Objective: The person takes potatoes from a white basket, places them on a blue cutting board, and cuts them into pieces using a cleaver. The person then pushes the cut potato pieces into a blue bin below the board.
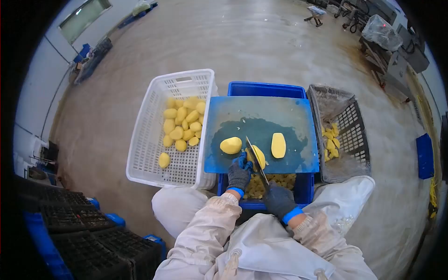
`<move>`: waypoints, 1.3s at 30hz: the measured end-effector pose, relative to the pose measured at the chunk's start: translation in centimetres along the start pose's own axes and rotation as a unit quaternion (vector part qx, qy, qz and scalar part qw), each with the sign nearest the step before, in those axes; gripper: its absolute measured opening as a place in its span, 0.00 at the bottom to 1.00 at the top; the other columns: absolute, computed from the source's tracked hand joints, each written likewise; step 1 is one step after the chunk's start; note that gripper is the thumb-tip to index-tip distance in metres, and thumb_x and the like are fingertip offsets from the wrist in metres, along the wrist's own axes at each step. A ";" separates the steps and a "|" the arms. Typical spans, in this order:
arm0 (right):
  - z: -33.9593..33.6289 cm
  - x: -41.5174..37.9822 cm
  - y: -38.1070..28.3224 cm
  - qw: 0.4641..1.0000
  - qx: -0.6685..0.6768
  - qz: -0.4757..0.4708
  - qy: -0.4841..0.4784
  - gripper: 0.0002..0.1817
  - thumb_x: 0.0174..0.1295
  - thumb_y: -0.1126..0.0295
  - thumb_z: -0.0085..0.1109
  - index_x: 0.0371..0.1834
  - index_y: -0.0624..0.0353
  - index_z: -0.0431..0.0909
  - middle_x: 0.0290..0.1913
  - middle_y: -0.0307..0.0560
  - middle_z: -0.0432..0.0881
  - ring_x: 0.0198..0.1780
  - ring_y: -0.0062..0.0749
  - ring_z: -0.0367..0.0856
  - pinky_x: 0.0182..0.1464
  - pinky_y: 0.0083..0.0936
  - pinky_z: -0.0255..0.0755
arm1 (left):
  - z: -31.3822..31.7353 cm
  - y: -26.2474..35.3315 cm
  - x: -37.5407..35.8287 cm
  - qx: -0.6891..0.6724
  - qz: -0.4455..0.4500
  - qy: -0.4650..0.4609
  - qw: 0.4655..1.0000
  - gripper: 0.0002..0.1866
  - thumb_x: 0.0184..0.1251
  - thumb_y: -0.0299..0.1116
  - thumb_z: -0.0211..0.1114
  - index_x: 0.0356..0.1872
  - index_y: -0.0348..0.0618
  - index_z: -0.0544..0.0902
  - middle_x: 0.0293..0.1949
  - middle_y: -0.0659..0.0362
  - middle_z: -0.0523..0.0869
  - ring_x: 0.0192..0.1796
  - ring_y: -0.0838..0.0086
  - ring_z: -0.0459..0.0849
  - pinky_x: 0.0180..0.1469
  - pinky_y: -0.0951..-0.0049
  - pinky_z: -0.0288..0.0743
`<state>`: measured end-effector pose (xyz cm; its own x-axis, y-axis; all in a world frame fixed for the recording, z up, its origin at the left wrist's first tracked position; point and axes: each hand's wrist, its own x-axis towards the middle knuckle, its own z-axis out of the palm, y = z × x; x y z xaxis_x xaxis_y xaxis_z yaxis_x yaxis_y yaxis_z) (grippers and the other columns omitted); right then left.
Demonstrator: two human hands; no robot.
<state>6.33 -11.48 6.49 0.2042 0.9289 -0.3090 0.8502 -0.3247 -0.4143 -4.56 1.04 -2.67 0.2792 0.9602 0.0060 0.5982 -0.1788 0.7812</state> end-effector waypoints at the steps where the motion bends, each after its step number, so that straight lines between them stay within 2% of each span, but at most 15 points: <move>1: 0.8 1.1 0.0 1.000 0.005 0.013 0.002 0.13 0.56 0.64 0.50 0.38 0.62 0.74 0.25 0.58 0.80 0.30 0.51 0.81 0.33 0.45 0.74 | 0.2 -0.1 0.0 0.002 0.002 0.002 1.000 0.21 0.58 0.31 0.63 0.54 0.38 0.75 0.42 0.49 0.81 0.41 0.63 0.82 0.45 0.66 0.76; 3: 1.6 2.4 0.4 1.000 0.015 0.024 0.007 0.14 0.55 0.64 0.51 0.38 0.62 0.74 0.27 0.60 0.80 0.31 0.51 0.81 0.34 0.44 0.74 | 0.8 -0.8 -0.1 -0.113 -0.036 0.000 0.993 0.21 0.59 0.35 0.62 0.53 0.37 0.76 0.43 0.46 0.81 0.43 0.58 0.81 0.48 0.62 0.75; 4: 1.7 2.8 0.6 0.998 -0.039 -0.040 0.000 0.14 0.56 0.64 0.51 0.39 0.62 0.74 0.28 0.59 0.81 0.32 0.52 0.81 0.36 0.44 0.74 | 0.9 -1.3 -0.1 -0.108 -0.032 0.000 0.994 0.21 0.59 0.35 0.62 0.53 0.37 0.76 0.43 0.46 0.81 0.43 0.58 0.81 0.48 0.62 0.75; 6: 0.7 2.4 1.0 0.990 -0.094 -0.101 0.005 0.14 0.56 0.65 0.51 0.40 0.62 0.75 0.29 0.58 0.81 0.33 0.53 0.81 0.38 0.44 0.74 | 1.2 -1.6 0.7 0.024 0.024 -0.024 0.999 0.28 0.59 0.40 0.62 0.58 0.35 0.70 0.49 0.42 0.77 0.53 0.51 0.76 0.56 0.59 0.68; 8: -1.5 -0.9 1.2 0.987 0.122 0.007 0.109 0.14 0.57 0.64 0.52 0.40 0.61 0.74 0.28 0.59 0.80 0.32 0.55 0.80 0.35 0.45 0.73 | 2.4 -0.2 0.7 0.029 -0.001 0.019 0.999 0.33 0.58 0.44 0.62 0.61 0.34 0.66 0.52 0.40 0.74 0.56 0.49 0.72 0.59 0.58 0.65; 10: -2.3 -2.9 3.5 0.980 0.145 0.004 0.139 0.14 0.57 0.64 0.52 0.40 0.61 0.74 0.27 0.60 0.79 0.31 0.56 0.79 0.33 0.46 0.72 | 3.5 2.2 0.4 0.031 -0.079 0.041 0.996 0.45 0.55 0.52 0.62 0.67 0.34 0.54 0.62 0.36 0.62 0.65 0.46 0.60 0.66 0.53 0.53; 13: -3.9 -4.9 6.2 0.962 0.191 0.020 0.194 0.13 0.57 0.64 0.53 0.40 0.61 0.74 0.25 0.60 0.78 0.29 0.56 0.78 0.31 0.46 0.71 | 4.9 6.0 1.0 0.160 -0.079 0.087 0.980 0.49 0.52 0.54 0.64 0.68 0.36 0.51 0.64 0.36 0.58 0.68 0.51 0.56 0.68 0.51 0.47; 14: -4.3 -5.5 7.0 0.953 0.218 0.042 0.207 0.12 0.56 0.65 0.54 0.39 0.61 0.74 0.24 0.59 0.78 0.28 0.57 0.78 0.30 0.47 0.70 | 4.6 6.5 1.5 0.200 -0.102 -0.004 0.974 0.51 0.50 0.53 0.65 0.69 0.38 0.49 0.67 0.41 0.55 0.71 0.54 0.52 0.70 0.51 0.43; 19: -4.3 -6.7 8.9 0.960 0.189 0.042 0.202 0.12 0.56 0.65 0.54 0.38 0.61 0.74 0.23 0.58 0.78 0.28 0.56 0.78 0.30 0.47 0.70 | 3.8 4.7 3.2 0.278 0.081 -0.138 0.947 0.45 0.49 0.43 0.64 0.68 0.41 0.53 0.67 0.47 0.57 0.69 0.53 0.55 0.69 0.52 0.46; 21: -4.2 -6.4 8.3 0.965 0.170 0.015 0.200 0.12 0.56 0.64 0.53 0.38 0.61 0.74 0.23 0.58 0.78 0.28 0.56 0.78 0.30 0.47 0.70 | 2.8 3.8 3.3 0.300 0.219 -0.194 0.908 0.42 0.48 0.40 0.63 0.67 0.42 0.56 0.66 0.46 0.59 0.68 0.53 0.57 0.68 0.52 0.48; 22: -4.1 -5.9 7.6 0.971 0.143 0.001 0.190 0.11 0.57 0.64 0.52 0.37 0.60 0.74 0.23 0.57 0.78 0.27 0.55 0.78 0.30 0.47 0.71 | 2.3 2.9 3.6 0.238 0.245 -0.184 0.922 0.40 0.53 0.46 0.63 0.66 0.41 0.58 0.66 0.44 0.60 0.67 0.49 0.59 0.68 0.51 0.49; 23: -4.1 -5.5 7.2 0.977 0.116 -0.014 0.181 0.11 0.57 0.63 0.51 0.36 0.59 0.74 0.22 0.57 0.78 0.26 0.53 0.78 0.29 0.47 0.71 | 2.0 2.5 3.1 0.241 0.244 -0.184 0.921 0.40 0.53 0.46 0.63 0.66 0.41 0.58 0.66 0.44 0.60 0.67 0.49 0.59 0.68 0.51 0.49; 26: -2.3 -3.5 7.1 0.986 0.056 -0.028 0.152 0.10 0.58 0.63 0.49 0.33 0.58 0.74 0.20 0.54 0.78 0.25 0.49 0.79 0.28 0.45 0.72 | 0.9 1.3 0.8 0.191 0.204 -0.021 0.960 0.40 0.53 0.51 0.64 0.64 0.41 0.62 0.63 0.43 0.64 0.63 0.49 0.62 0.66 0.52 0.52; 32: -3.3 -2.1 5.5 0.996 -0.015 -0.011 0.092 0.10 0.56 0.64 0.49 0.32 0.58 0.75 0.21 0.52 0.80 0.26 0.47 0.80 0.29 0.43 0.73 | 0.5 0.4 0.4 0.173 0.128 -0.014 0.976 0.32 0.54 0.48 0.63 0.55 0.36 0.72 0.55 0.43 0.73 0.60 0.49 0.67 0.62 0.54 0.59; 39: -2.6 0.8 6.5 0.998 -0.046 -0.015 0.039 0.13 0.55 0.63 0.49 0.36 0.59 0.76 0.25 0.55 0.81 0.30 0.47 0.82 0.32 0.43 0.74 | 0.5 0.5 0.9 0.168 0.151 -0.012 0.974 0.27 0.55 0.47 0.63 0.51 0.37 0.76 0.53 0.45 0.75 0.59 0.50 0.68 0.62 0.55 0.60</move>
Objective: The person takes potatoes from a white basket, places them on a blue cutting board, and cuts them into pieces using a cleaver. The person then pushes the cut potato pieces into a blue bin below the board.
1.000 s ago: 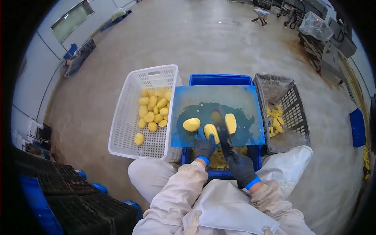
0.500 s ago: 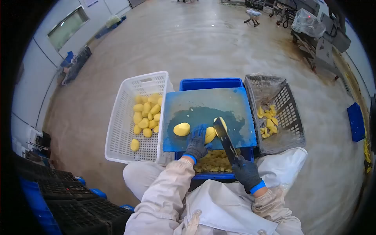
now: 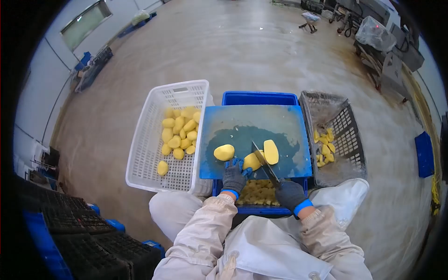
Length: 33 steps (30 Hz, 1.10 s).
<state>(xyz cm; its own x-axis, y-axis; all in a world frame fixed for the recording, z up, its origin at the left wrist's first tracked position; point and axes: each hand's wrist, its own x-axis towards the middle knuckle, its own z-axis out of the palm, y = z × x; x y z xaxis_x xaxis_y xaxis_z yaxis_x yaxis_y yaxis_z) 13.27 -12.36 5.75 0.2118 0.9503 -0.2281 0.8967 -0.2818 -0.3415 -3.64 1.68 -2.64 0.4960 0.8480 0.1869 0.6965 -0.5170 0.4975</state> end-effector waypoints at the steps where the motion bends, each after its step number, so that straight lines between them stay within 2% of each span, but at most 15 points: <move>1: 1.2 0.6 0.4 1.000 -0.001 -0.005 0.015 0.13 0.57 0.61 0.47 0.35 0.59 0.76 0.23 0.55 0.80 0.28 0.49 0.81 0.31 0.45 0.72 | -0.2 0.2 -0.1 -0.001 -0.014 -0.005 1.000 0.27 0.55 0.47 0.63 0.51 0.38 0.76 0.53 0.45 0.75 0.58 0.51 0.69 0.62 0.55 0.60; 3: 1.9 0.4 0.3 0.999 -0.005 -0.013 0.031 0.15 0.59 0.60 0.46 0.34 0.59 0.76 0.22 0.55 0.79 0.26 0.51 0.79 0.30 0.47 0.71 | -0.3 0.3 -0.2 -0.002 -0.029 -0.006 1.000 0.27 0.56 0.47 0.62 0.51 0.38 0.76 0.52 0.45 0.75 0.58 0.51 0.69 0.62 0.56 0.60; 5: 1.1 -0.5 -0.6 0.999 0.005 0.032 0.043 0.13 0.58 0.61 0.47 0.36 0.58 0.76 0.24 0.55 0.81 0.28 0.48 0.81 0.32 0.44 0.74 | -0.1 0.1 -0.1 0.012 -0.022 -0.016 1.000 0.26 0.56 0.47 0.62 0.51 0.39 0.76 0.52 0.46 0.76 0.58 0.53 0.69 0.62 0.56 0.60; 9: -0.4 -2.5 -1.8 0.998 0.024 -0.019 0.054 0.12 0.59 0.61 0.46 0.35 0.57 0.75 0.22 0.54 0.80 0.27 0.49 0.81 0.30 0.44 0.74 | -0.2 0.0 -0.1 -0.003 -0.025 -0.037 0.999 0.25 0.57 0.47 0.61 0.50 0.40 0.76 0.52 0.48 0.76 0.58 0.54 0.69 0.61 0.56 0.60; 15: -0.4 -2.2 -2.0 1.000 0.017 -0.012 0.006 0.11 0.58 0.63 0.47 0.32 0.58 0.74 0.22 0.53 0.80 0.27 0.48 0.81 0.30 0.42 0.74 | 0.2 -0.3 -0.3 0.009 -0.009 0.000 1.000 0.23 0.58 0.45 0.60 0.50 0.40 0.76 0.50 0.51 0.77 0.57 0.54 0.70 0.60 0.56 0.61; 18: 0.3 -1.5 -2.3 1.000 -0.001 -0.019 -0.022 0.12 0.58 0.63 0.47 0.33 0.59 0.75 0.23 0.56 0.80 0.29 0.50 0.81 0.33 0.44 0.74 | -0.2 -0.2 -0.4 0.001 -0.001 -0.014 1.000 0.24 0.56 0.46 0.61 0.50 0.41 0.76 0.50 0.51 0.77 0.57 0.55 0.70 0.60 0.56 0.61; 21: 2.1 0.1 -1.9 0.999 0.038 0.001 -0.028 0.12 0.59 0.63 0.46 0.34 0.60 0.75 0.25 0.59 0.80 0.30 0.51 0.81 0.35 0.47 0.74 | -0.5 0.1 -0.1 0.000 -0.010 -0.002 1.000 0.24 0.55 0.45 0.62 0.50 0.41 0.76 0.49 0.51 0.77 0.56 0.55 0.70 0.60 0.57 0.62; 23: 2.5 0.4 -1.9 0.997 0.058 0.032 -0.033 0.14 0.58 0.61 0.50 0.40 0.58 0.77 0.28 0.60 0.81 0.33 0.53 0.81 0.34 0.44 0.73 | -0.6 0.0 -0.1 -0.023 -0.023 -0.023 0.999 0.23 0.55 0.43 0.62 0.51 0.41 0.76 0.51 0.49 0.77 0.57 0.53 0.70 0.61 0.56 0.62; 24: 2.4 -0.2 -1.6 0.997 0.059 0.033 -0.029 0.14 0.58 0.61 0.50 0.40 0.58 0.77 0.28 0.60 0.81 0.33 0.53 0.81 0.34 0.44 0.73 | -0.5 -0.7 0.2 -0.023 -0.019 -0.023 0.999 0.23 0.55 0.43 0.62 0.51 0.41 0.76 0.51 0.49 0.77 0.57 0.53 0.70 0.61 0.56 0.62; 26: 1.6 -2.5 -0.3 0.984 0.157 -0.023 0.083 0.16 0.60 0.60 0.48 0.38 0.62 0.76 0.29 0.59 0.81 0.33 0.55 0.80 0.37 0.45 0.73 | -0.3 -2.8 0.6 -0.131 -0.024 -0.065 0.989 0.25 0.56 0.41 0.61 0.54 0.40 0.73 0.54 0.46 0.74 0.59 0.51 0.69 0.63 0.55 0.60; 27: 0.4 -3.5 -0.1 0.984 0.158 -0.021 0.082 0.16 0.60 0.60 0.48 0.38 0.62 0.76 0.29 0.59 0.81 0.33 0.55 0.80 0.37 0.45 0.73 | -0.8 -2.9 0.7 -0.130 -0.024 -0.067 0.989 0.25 0.56 0.41 0.61 0.54 0.40 0.73 0.54 0.46 0.74 0.59 0.51 0.69 0.63 0.55 0.60; 29: -1.9 -5.3 0.7 0.935 0.335 0.092 0.065 0.13 0.59 0.64 0.51 0.42 0.61 0.76 0.31 0.59 0.81 0.35 0.56 0.80 0.36 0.42 0.72 | -1.6 -2.2 1.5 -0.111 0.061 -0.069 0.990 0.30 0.58 0.43 0.61 0.60 0.39 0.68 0.60 0.43 0.69 0.63 0.48 0.64 0.65 0.55 0.57; 30: -1.2 -5.6 2.0 0.935 0.334 0.096 0.068 0.13 0.59 0.64 0.51 0.42 0.61 0.76 0.31 0.59 0.81 0.35 0.56 0.80 0.36 0.42 0.72 | -1.1 -1.6 2.3 -0.114 0.065 -0.071 0.989 0.30 0.58 0.43 0.61 0.60 0.39 0.68 0.60 0.43 0.69 0.63 0.48 0.64 0.65 0.55 0.57; 32: 1.6 -5.8 4.7 0.897 0.401 0.117 0.145 0.12 0.58 0.68 0.53 0.42 0.62 0.75 0.31 0.58 0.81 0.34 0.54 0.80 0.35 0.39 0.72 | 0.5 0.2 4.7 -0.114 0.125 -0.087 0.982 0.34 0.59 0.46 0.60 0.64 0.39 0.62 0.64 0.43 0.63 0.67 0.47 0.59 0.68 0.55 0.53; 33: 2.2 -5.8 5.1 0.873 0.443 0.124 0.162 0.13 0.59 0.68 0.54 0.43 0.63 0.75 0.30 0.57 0.80 0.33 0.52 0.79 0.35 0.39 0.72 | 1.0 1.2 5.5 -0.039 0.095 -0.126 0.987 0.35 0.60 0.49 0.58 0.65 0.41 0.61 0.67 0.45 0.60 0.69 0.47 0.54 0.70 0.55 0.47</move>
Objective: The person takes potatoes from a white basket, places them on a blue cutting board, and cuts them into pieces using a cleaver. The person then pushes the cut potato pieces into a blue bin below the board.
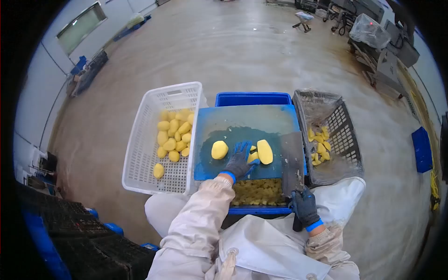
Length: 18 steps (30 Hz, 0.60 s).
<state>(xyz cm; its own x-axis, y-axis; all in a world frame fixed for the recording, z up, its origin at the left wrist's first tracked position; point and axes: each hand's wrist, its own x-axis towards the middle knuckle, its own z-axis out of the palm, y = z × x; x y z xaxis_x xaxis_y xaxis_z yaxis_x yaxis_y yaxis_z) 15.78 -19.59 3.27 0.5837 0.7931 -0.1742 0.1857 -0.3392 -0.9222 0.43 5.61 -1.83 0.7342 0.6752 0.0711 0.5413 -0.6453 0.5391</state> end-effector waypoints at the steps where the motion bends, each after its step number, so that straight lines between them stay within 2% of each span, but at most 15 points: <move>1: 0.1 0.3 0.8 1.000 0.000 0.000 0.004 0.13 0.59 0.68 0.54 0.43 0.63 0.75 0.30 0.57 0.80 0.33 0.52 0.79 0.35 0.39 0.72 | 0.3 0.5 0.9 -0.001 0.004 -0.001 1.000 0.35 0.60 0.49 0.58 0.65 0.41 0.61 0.67 0.45 0.60 0.69 0.47 0.54 0.70 0.55 0.47; 3: 0.2 0.8 1.6 0.999 0.009 -0.018 0.027 0.12 0.59 0.68 0.53 0.42 0.64 0.75 0.30 0.56 0.80 0.32 0.50 0.79 0.34 0.37 0.72 | 1.0 0.9 2.1 0.106 -0.002 -0.035 0.994 0.34 0.59 0.52 0.57 0.63 0.44 0.64 0.64 0.48 0.64 0.68 0.49 0.56 0.68 0.52 0.48; 4: 0.1 0.7 1.4 0.999 0.011 -0.016 0.030 0.12 0.59 0.68 0.53 0.42 0.64 0.75 0.30 0.56 0.80 0.32 0.50 0.79 0.34 0.37 0.72 | 1.5 0.6 1.9 0.138 0.029 -0.038 0.989 0.33 0.58 0.54 0.56 0.61 0.45 0.67 0.64 0.49 0.64 0.68 0.50 0.56 0.68 0.52 0.47; 6: -0.2 0.6 0.8 0.997 -0.001 0.077 0.004 0.12 0.60 0.69 0.52 0.43 0.64 0.75 0.31 0.56 0.80 0.32 0.50 0.79 0.34 0.38 0.71 | 2.7 0.6 0.2 0.127 0.048 -0.011 0.991 0.32 0.58 0.52 0.57 0.60 0.45 0.68 0.63 0.49 0.65 0.67 0.50 0.57 0.68 0.52 0.48; 7: -0.2 0.7 1.0 0.997 0.004 0.079 0.004 0.12 0.60 0.69 0.52 0.43 0.64 0.75 0.31 0.56 0.80 0.32 0.50 0.79 0.34 0.38 0.71 | 2.2 1.2 -0.8 0.117 0.066 0.018 0.991 0.30 0.57 0.50 0.58 0.58 0.44 0.69 0.63 0.49 0.66 0.67 0.50 0.58 0.68 0.52 0.49; 9: 0.1 0.8 1.9 1.000 0.020 0.005 0.014 0.12 0.60 0.68 0.52 0.43 0.64 0.74 0.30 0.57 0.80 0.29 0.50 0.78 0.31 0.37 0.71 | 2.1 2.2 -4.2 0.079 0.053 0.007 0.995 0.29 0.57 0.47 0.60 0.57 0.43 0.70 0.61 0.49 0.68 0.66 0.51 0.60 0.66 0.51 0.53; 10: 0.2 0.9 2.6 1.000 0.024 0.008 0.013 0.12 0.60 0.68 0.52 0.43 0.64 0.74 0.30 0.57 0.80 0.29 0.50 0.78 0.31 0.37 0.71 | 2.6 2.5 -5.9 0.083 0.092 0.004 0.992 0.28 0.57 0.46 0.61 0.57 0.42 0.70 0.61 0.48 0.68 0.65 0.51 0.60 0.65 0.51 0.54; 11: 0.4 1.3 3.5 0.997 -0.020 -0.066 0.018 0.10 0.61 0.69 0.51 0.42 0.62 0.73 0.26 0.48 0.77 0.23 0.35 0.75 0.25 0.28 0.69 | 3.0 2.7 -7.0 0.086 0.132 0.002 0.988 0.28 0.56 0.45 0.62 0.56 0.42 0.70 0.60 0.48 0.68 0.65 0.51 0.61 0.64 0.51 0.56; 12: 0.5 1.5 4.0 0.988 -0.065 -0.140 0.023 0.08 0.62 0.70 0.51 0.42 0.61 0.71 0.22 0.39 0.75 0.17 0.21 0.72 0.18 0.19 0.67 | 2.7 3.3 -7.5 0.088 0.133 0.000 0.987 0.28 0.56 0.45 0.62 0.56 0.42 0.70 0.60 0.48 0.68 0.65 0.51 0.61 0.64 0.51 0.56; 13: 0.5 1.4 2.3 0.988 -0.062 -0.139 0.026 0.08 0.62 0.70 0.51 0.42 0.61 0.71 0.22 0.39 0.75 0.17 0.21 0.72 0.18 0.19 0.67 | 2.2 4.3 -7.9 0.050 0.160 -0.005 0.986 0.28 0.57 0.44 0.62 0.56 0.41 0.70 0.60 0.48 0.69 0.64 0.51 0.62 0.63 0.52 0.57; 15: 0.5 0.7 -1.0 0.994 0.104 0.015 0.034 0.09 0.63 0.70 0.51 0.43 0.61 0.71 0.23 0.38 0.75 0.18 0.20 0.72 0.19 0.19 0.68 | 1.3 6.2 -7.2 0.009 0.188 -0.013 0.982 0.28 0.57 0.44 0.62 0.57 0.41 0.70 0.59 0.48 0.69 0.63 0.51 0.64 0.63 0.52 0.58; 17: 0.6 0.6 -1.2 0.990 0.132 0.021 0.038 0.09 0.63 0.70 0.51 0.44 0.60 0.71 0.24 0.38 0.75 0.18 0.20 0.73 0.19 0.18 0.68 | 0.9 8.3 -3.6 0.036 0.131 0.130 0.982 0.27 0.57 0.42 0.62 0.57 0.42 0.70 0.59 0.50 0.70 0.61 0.51 0.66 0.62 0.53 0.60; 18: 0.4 0.7 -1.2 0.986 0.160 0.022 0.039 0.10 0.63 0.70 0.51 0.45 0.60 0.71 0.24 0.38 0.75 0.18 0.20 0.73 0.19 0.18 0.68 | 1.5 8.6 -2.0 0.032 0.133 0.131 0.982 0.27 0.57 0.42 0.62 0.57 0.42 0.70 0.59 0.50 0.70 0.61 0.51 0.66 0.62 0.53 0.60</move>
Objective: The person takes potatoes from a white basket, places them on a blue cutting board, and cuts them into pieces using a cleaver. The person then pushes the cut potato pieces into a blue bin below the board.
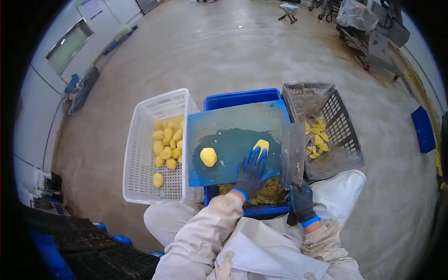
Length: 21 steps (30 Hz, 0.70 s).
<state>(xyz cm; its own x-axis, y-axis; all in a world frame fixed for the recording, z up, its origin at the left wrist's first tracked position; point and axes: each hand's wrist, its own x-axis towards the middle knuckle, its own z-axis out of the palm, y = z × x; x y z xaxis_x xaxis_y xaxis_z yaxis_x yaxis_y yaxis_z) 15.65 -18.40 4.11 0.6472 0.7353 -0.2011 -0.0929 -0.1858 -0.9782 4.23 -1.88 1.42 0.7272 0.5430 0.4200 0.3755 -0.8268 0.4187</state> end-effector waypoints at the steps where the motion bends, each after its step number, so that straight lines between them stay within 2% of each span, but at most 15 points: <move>1: -0.2 0.1 0.4 1.000 -0.003 -0.002 0.003 0.10 0.63 0.70 0.51 0.45 0.60 0.71 0.24 0.38 0.75 0.18 0.20 0.73 0.19 0.18 0.68 | 1.5 -0.5 1.2 0.095 -0.018 -0.039 0.995 0.28 0.57 0.41 0.62 0.59 0.44 0.68 0.60 0.50 0.69 0.62 0.51 0.66 0.61 0.52 0.60; 3: -0.7 0.7 2.3 0.999 -0.038 -0.025 0.016 0.11 0.63 0.70 0.52 0.46 0.60 0.71 0.25 0.38 0.75 0.19 0.19 0.73 0.19 0.18 0.67 | 4.2 -2.7 3.5 0.186 -0.036 -0.072 0.979 0.30 0.56 0.40 0.62 0.61 0.46 0.67 0.61 0.50 0.69 0.62 0.51 0.66 0.61 0.52 0.61; 5: -1.2 0.9 3.0 0.998 -0.054 -0.006 0.019 0.11 0.62 0.70 0.53 0.46 0.60 0.71 0.25 0.38 0.75 0.19 0.19 0.73 0.19 0.18 0.67 | 6.2 -5.6 4.7 0.080 -0.110 -0.144 0.980 0.31 0.55 0.41 0.62 0.62 0.46 0.68 0.60 0.50 0.72 0.62 0.58 0.69 0.62 0.61 0.62; 6: -0.9 0.6 1.9 0.999 -0.030 0.010 0.020 0.11 0.62 0.70 0.53 0.46 0.60 0.71 0.25 0.38 0.75 0.19 0.19 0.73 0.19 0.18 0.67 | 5.0 -5.8 5.1 0.082 -0.110 -0.145 0.980 0.31 0.55 0.41 0.62 0.62 0.46 0.68 0.60 0.50 0.72 0.62 0.58 0.69 0.62 0.61 0.62; 8: -0.6 0.3 0.4 0.999 0.000 0.028 0.015 0.11 0.62 0.70 0.53 0.46 0.60 0.71 0.25 0.38 0.75 0.19 0.19 0.73 0.19 0.18 0.67 | 0.2 -5.8 5.3 -0.112 -0.260 -0.189 0.940 0.26 0.53 0.38 0.62 0.57 0.48 0.75 0.52 0.49 0.79 0.54 0.57 0.77 0.56 0.63 0.70; 9: -0.4 0.2 -0.1 0.999 -0.015 0.037 0.022 0.12 0.61 0.68 0.53 0.45 0.62 0.72 0.26 0.43 0.77 0.20 0.27 0.75 0.22 0.25 0.69 | -1.8 -6.7 5.0 -0.106 -0.262 -0.191 0.940 0.26 0.53 0.38 0.62 0.57 0.48 0.75 0.52 0.49 0.79 0.54 0.57 0.77 0.56 0.63 0.70; 10: -0.1 0.1 -0.3 0.998 -0.031 0.047 0.029 0.14 0.60 0.66 0.53 0.44 0.64 0.73 0.26 0.49 0.79 0.21 0.34 0.76 0.26 0.33 0.71 | -3.8 -7.8 4.4 -0.203 -0.272 -0.301 0.891 0.24 0.53 0.36 0.63 0.55 0.46 0.76 0.51 0.47 0.79 0.52 0.54 0.78 0.53 0.61 0.72; 11: -0.1 0.1 -0.2 0.998 -0.029 0.052 0.023 0.14 0.60 0.66 0.53 0.44 0.64 0.73 0.26 0.49 0.79 0.21 0.34 0.76 0.26 0.33 0.71 | -5.0 -8.5 3.6 -0.298 -0.279 -0.400 0.820 0.23 0.52 0.34 0.63 0.53 0.45 0.77 0.49 0.44 0.80 0.50 0.51 0.79 0.51 0.58 0.74; 12: -0.2 0.3 -0.2 0.996 -0.084 0.016 0.006 0.13 0.60 0.66 0.53 0.43 0.64 0.74 0.26 0.52 0.79 0.22 0.38 0.78 0.27 0.35 0.72 | -5.3 -9.3 3.0 -0.259 -0.267 -0.413 0.832 0.24 0.51 0.35 0.66 0.52 0.44 0.77 0.44 0.44 0.81 0.47 0.55 0.81 0.47 0.62 0.76; 13: 0.0 0.3 -0.2 0.990 -0.139 -0.022 -0.012 0.13 0.60 0.66 0.52 0.42 0.64 0.74 0.27 0.54 0.80 0.24 0.42 0.79 0.27 0.36 0.72 | -5.1 -9.8 2.4 -0.258 -0.272 -0.410 0.832 0.24 0.51 0.35 0.66 0.52 0.44 0.77 0.44 0.44 0.81 0.47 0.55 0.81 0.47 0.62 0.76; 15: 0.4 0.0 -0.3 0.981 -0.185 -0.040 -0.034 0.12 0.60 0.67 0.53 0.42 0.63 0.75 0.27 0.52 0.80 0.24 0.40 0.79 0.28 0.35 0.72 | -3.9 -10.6 2.0 -0.024 -0.173 -0.350 0.920 0.23 0.51 0.32 0.66 0.52 0.45 0.77 0.42 0.46 0.83 0.44 0.60 0.82 0.45 0.66 0.77; 16: 0.4 -0.1 -0.6 0.970 -0.230 -0.058 -0.051 0.12 0.59 0.67 0.54 0.42 0.62 0.76 0.27 0.51 0.80 0.25 0.37 0.79 0.29 0.33 0.72 | -3.3 -10.8 1.5 -0.075 -0.181 -0.309 0.930 0.20 0.50 0.33 0.63 0.49 0.48 0.79 0.43 0.46 0.81 0.48 0.52 0.79 0.51 0.58 0.73; 18: 0.5 -0.4 -1.2 0.956 -0.277 -0.075 -0.067 0.11 0.58 0.68 0.55 0.42 0.61 0.77 0.28 0.49 0.80 0.25 0.34 0.78 0.29 0.31 0.72 | -2.7 -11.0 0.5 -0.099 -0.211 -0.270 0.934 0.20 0.50 0.34 0.63 0.49 0.49 0.78 0.44 0.46 0.81 0.47 0.51 0.79 0.51 0.57 0.73; 20: 1.2 -0.9 -2.0 0.922 -0.349 -0.146 -0.087 0.10 0.56 0.63 0.56 0.38 0.56 0.77 0.25 0.59 0.79 0.30 0.53 0.79 0.31 0.42 0.71 | -2.6 -11.5 0.1 -0.123 -0.242 -0.230 0.935 0.20 0.51 0.34 0.63 0.49 0.49 0.78 0.44 0.46 0.80 0.46 0.50 0.79 0.51 0.57 0.72; 21: 1.5 -1.0 -2.0 0.920 -0.352 -0.146 -0.090 0.10 0.56 0.63 0.56 0.38 0.56 0.77 0.25 0.59 0.79 0.30 0.53 0.79 0.31 0.42 0.71 | -2.5 -12.1 -0.1 -0.129 -0.225 -0.200 0.945 0.21 0.50 0.34 0.64 0.49 0.49 0.78 0.47 0.46 0.79 0.47 0.50 0.78 0.52 0.58 0.72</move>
<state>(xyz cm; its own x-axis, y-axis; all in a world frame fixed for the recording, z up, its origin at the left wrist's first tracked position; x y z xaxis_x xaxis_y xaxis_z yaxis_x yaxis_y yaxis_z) 14.07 -17.83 6.17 0.4257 0.9049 -0.0022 0.6185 -0.2927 -0.7292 -1.83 8.46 -1.63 0.7055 0.6897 -0.1632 0.5830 -0.4338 0.6870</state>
